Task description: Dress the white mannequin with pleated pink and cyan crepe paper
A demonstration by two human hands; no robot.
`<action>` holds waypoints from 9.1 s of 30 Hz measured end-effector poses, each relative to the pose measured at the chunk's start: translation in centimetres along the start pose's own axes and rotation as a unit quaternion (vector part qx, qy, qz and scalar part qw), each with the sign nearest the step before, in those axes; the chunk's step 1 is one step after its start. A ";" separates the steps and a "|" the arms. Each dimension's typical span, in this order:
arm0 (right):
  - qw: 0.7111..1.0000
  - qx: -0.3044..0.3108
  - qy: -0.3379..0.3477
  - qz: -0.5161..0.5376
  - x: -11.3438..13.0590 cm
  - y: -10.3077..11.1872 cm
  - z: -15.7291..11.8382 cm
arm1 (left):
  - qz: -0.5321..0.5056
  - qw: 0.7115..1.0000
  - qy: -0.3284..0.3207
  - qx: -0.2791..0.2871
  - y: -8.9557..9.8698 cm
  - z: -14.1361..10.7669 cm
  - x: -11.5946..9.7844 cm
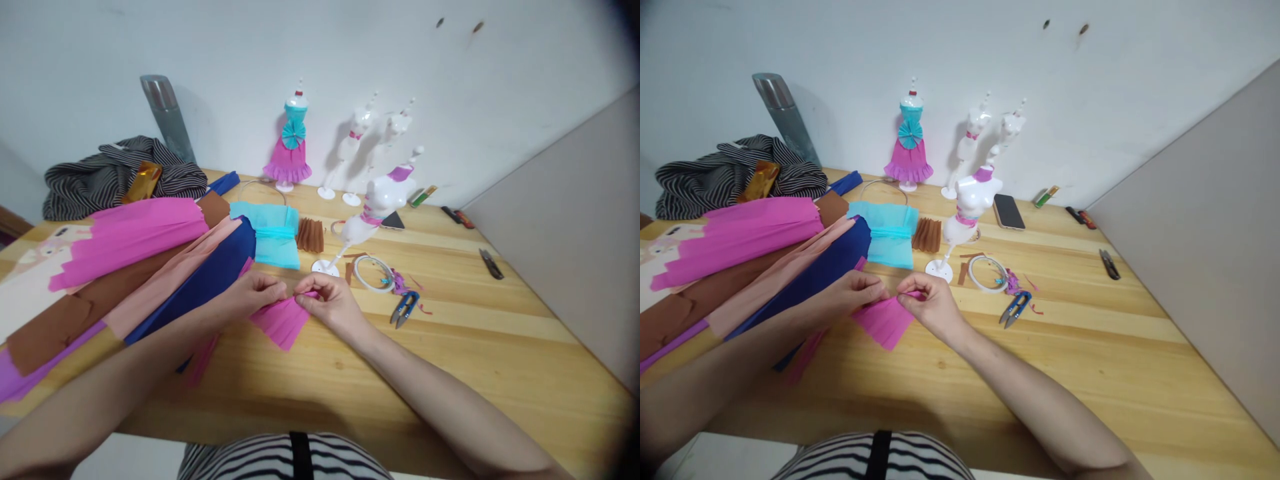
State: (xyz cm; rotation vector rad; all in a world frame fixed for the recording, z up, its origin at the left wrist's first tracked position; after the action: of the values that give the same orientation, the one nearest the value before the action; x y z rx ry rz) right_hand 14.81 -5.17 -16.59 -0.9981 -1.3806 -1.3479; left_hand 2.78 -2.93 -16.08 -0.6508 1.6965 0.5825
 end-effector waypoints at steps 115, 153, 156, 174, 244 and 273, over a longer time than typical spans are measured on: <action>0.981 -0.081 0.102 -0.143 5.4 6.4 0.5 | 0.155 0.979 -0.104 -0.086 0.4 2.5 -8.7; 0.995 -0.057 0.038 -0.073 4.5 5.8 0.5 | 0.324 0.922 -0.195 -0.081 2.1 1.0 -11.3; 0.994 -0.056 0.046 -0.085 4.8 5.6 0.4 | 0.353 0.917 -0.181 -0.031 -0.4 1.3 -10.8; 0.958 -0.061 0.157 -0.231 7.4 4.4 -0.4 | 0.220 0.968 -0.120 -0.022 -0.8 1.9 -9.4; 0.938 -0.066 0.188 -0.285 7.6 3.4 -1.3 | 0.501 0.857 -0.064 -0.103 -1.1 1.4 -8.4; 0.887 -0.073 0.254 -0.380 7.6 2.8 -1.5 | 0.583 0.805 -0.112 0.001 -1.6 -0.2 -9.2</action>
State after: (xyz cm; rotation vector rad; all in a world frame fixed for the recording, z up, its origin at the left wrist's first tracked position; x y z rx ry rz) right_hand 15.83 -6.94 -8.56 -0.1093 -1.3026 -2.1253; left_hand 5.40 -3.15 -7.07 0.5756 1.7216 1.4362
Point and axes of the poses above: each hand's wrist, its own z-axis towards the middle knuckle, its own y-axis out of the back of the hand, x = y × z, the point moved 8 cm from there along z, towards the middle knuckle, and after that the axes turned 10 degrees about -z, right-handed, at the moved point
